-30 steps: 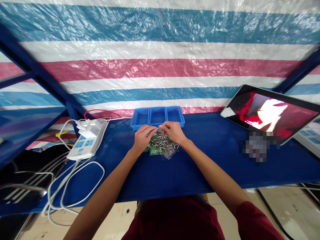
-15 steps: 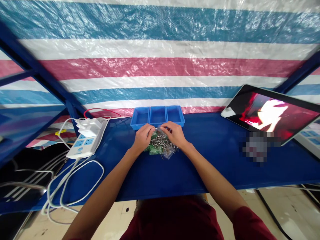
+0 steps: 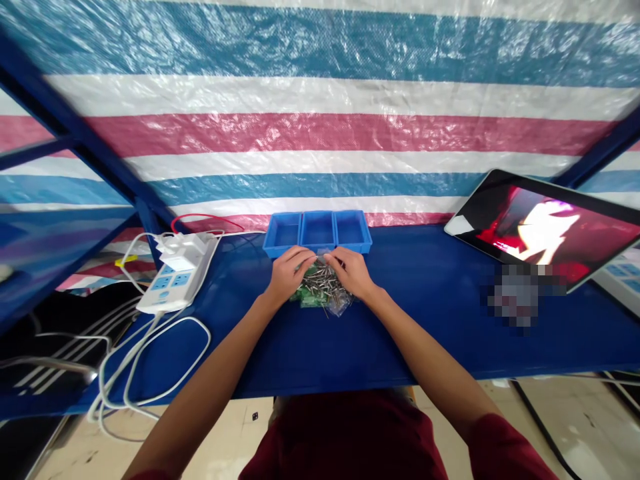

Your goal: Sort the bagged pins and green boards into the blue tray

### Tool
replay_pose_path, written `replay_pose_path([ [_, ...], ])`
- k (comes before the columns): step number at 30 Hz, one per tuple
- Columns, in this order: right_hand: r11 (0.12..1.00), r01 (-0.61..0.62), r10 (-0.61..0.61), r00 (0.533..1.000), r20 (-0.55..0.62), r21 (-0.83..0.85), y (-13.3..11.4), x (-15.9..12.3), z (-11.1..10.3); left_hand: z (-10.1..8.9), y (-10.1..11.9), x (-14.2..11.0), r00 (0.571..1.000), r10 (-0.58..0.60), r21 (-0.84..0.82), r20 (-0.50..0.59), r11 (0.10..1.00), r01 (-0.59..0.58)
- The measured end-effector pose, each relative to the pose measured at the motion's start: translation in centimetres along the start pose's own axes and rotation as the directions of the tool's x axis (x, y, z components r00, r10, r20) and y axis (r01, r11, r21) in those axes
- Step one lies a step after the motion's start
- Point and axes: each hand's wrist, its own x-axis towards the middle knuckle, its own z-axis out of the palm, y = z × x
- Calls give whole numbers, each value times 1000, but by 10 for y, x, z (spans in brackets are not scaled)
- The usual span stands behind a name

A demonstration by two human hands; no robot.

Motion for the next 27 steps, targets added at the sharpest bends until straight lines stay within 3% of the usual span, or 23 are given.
replay_pose_path([
  [6,995,-4,7,999,-34,100,1,-3,1,0,4,-1,989,-103,-6,105,995,104],
  [11,996,-3,5,1000,-20,92,2,-3,3,0,10,0,974,-186,-66,130,979,195],
  [21,1000,0,0,1000,-21,10,3,-6,6,4,3,-4,996,-84,7,2,996,84],
  [27,1000,-3,4,998,-67,12,0,-6,5,5,7,-4,994,-87,-3,-63,996,87],
])
